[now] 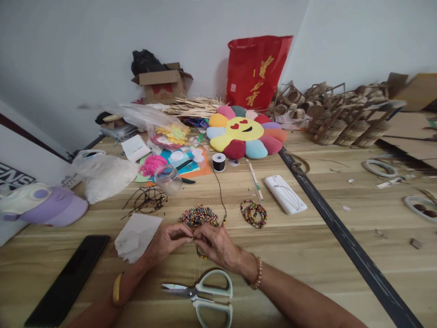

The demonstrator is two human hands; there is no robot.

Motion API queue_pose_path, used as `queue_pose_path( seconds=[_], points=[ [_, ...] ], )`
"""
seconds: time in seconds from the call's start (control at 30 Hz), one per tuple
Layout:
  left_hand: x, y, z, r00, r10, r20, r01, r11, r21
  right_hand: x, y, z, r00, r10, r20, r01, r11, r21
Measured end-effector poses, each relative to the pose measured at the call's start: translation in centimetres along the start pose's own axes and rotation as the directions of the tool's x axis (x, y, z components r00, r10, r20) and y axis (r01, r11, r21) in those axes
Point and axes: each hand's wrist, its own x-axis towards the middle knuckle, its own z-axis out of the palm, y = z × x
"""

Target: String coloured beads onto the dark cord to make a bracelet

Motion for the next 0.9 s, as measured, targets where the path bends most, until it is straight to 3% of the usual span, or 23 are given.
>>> queue_pose_path(
  seconds=[0.3,0.9],
  points=[
    [0.02,0.77,0.16,0.996,-0.088,-0.024,0.087,0.995,-0.052,-0.2,0.66,0.5,1.0,-0.019,-0.004,0.02,0.999,0.028],
    [0.14,0.37,0.04,0.999,0.032,0.029,-0.032,0.999,0.021,-0.29,0.72,0.46,1.0,0.006,0.018,-0.006,1.0,0.005]
  ],
)
